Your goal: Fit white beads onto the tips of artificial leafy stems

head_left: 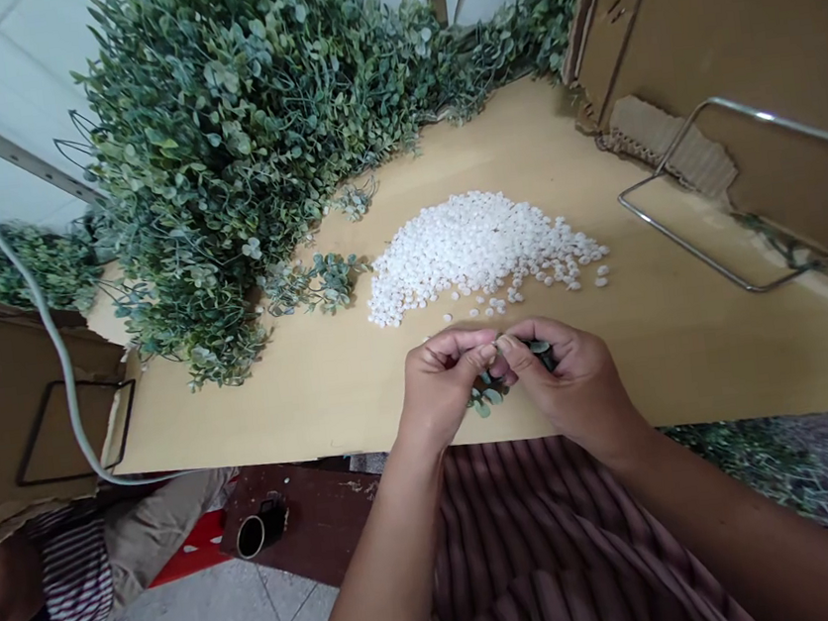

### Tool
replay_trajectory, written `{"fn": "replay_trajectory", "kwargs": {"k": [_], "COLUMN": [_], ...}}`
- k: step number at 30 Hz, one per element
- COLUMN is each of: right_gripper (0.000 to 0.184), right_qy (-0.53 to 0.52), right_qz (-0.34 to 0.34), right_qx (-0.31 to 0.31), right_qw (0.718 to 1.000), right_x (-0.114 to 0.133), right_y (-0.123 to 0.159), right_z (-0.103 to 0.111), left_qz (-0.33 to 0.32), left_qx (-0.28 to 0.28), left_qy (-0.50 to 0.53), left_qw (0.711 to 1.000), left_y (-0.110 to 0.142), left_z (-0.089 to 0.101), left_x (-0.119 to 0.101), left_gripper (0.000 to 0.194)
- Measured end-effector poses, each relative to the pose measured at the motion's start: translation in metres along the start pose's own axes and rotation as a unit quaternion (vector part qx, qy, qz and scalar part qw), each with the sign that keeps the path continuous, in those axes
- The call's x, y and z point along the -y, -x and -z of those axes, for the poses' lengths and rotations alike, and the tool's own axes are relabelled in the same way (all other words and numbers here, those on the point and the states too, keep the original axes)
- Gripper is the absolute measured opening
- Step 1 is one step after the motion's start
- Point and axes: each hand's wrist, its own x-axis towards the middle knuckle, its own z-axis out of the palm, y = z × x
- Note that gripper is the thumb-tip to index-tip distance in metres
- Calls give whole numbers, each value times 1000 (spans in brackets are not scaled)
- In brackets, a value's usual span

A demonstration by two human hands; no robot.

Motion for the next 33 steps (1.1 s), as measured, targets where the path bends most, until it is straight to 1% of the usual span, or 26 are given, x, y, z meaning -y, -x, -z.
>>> {"fn": "replay_trajectory", "kwargs": {"k": [6, 8, 10, 12, 13, 15, 17, 19, 20, 21, 23, 24, 25, 28, 30, 31, 33], "right_gripper": [29, 30, 34, 38, 39, 39, 36, 35, 35, 36, 37, 38, 38, 38, 39, 38, 35], "right_qy": [3, 0, -15, -38, -43, -37, -21, -12, -9, -9, -15, -20, -26, -53, -59, -54, -28], "right_qz": [30, 27, 4, -27, -35, -36, -27, -23, -24, -25, -33, -39, -44, -56, -55, -51, -38], "right_qx": [18, 9, -9, -22, -27, -37, -50, -61, -67, -72, -79, -79, -76, -54, -43, -41, -40], "right_qw": [999, 1000, 1000, 999, 998, 998, 998, 998, 997, 997, 996, 996, 996, 996, 996, 996, 998], "right_x": [-1, -2, -3, -4, -4, -5, -7, -8, -9, -9, -11, -11, -10, -9, -9, -10, -11], "right_y": [-3, -3, -4, -4, -4, -4, -5, -6, -7, -7, -7, -8, -8, -7, -7, -7, -7], "right_z": [0, -1, -1, -2, -2, -2, -3, -3, -3, -3, -3, -3, -2, -2, -3, -3, -4], "left_qz": [-46, -76, -118, -156, -171, -202, -230, -252, -259, -265, -269, -265, -254, -197, -162, -156, -171], "left_qx": [3, -11, -40, -54, -48, -10, 31, 50, 50, 46, 33, 24, 12, -44, -64, -57, -23], "left_qy": [-17, -40, -75, -135, -177, -267, -336, -372, -381, -383, -366, -348, -328, -269, -242, -237, -255], "left_qw": [999, 996, 989, 977, 968, 942, 913, 892, 886, 884, 890, 899, 910, 942, 955, 957, 951], "left_y": [-2, 0, 5, 14, 20, 32, 43, 49, 50, 49, 44, 41, 38, 30, 30, 31, 37], "left_z": [6, 12, 20, 29, 33, 37, 37, 32, 30, 28, 25, 25, 26, 33, 38, 40, 43], "left_x": [5, 3, -2, -8, -11, -14, -13, -7, -4, -1, 4, 6, 7, 7, 4, 3, 0], "left_gripper": [22, 22, 22, 22, 23, 30, 43, 55, 55, 49, 27, 19, 15, 9, 10, 11, 15]}}
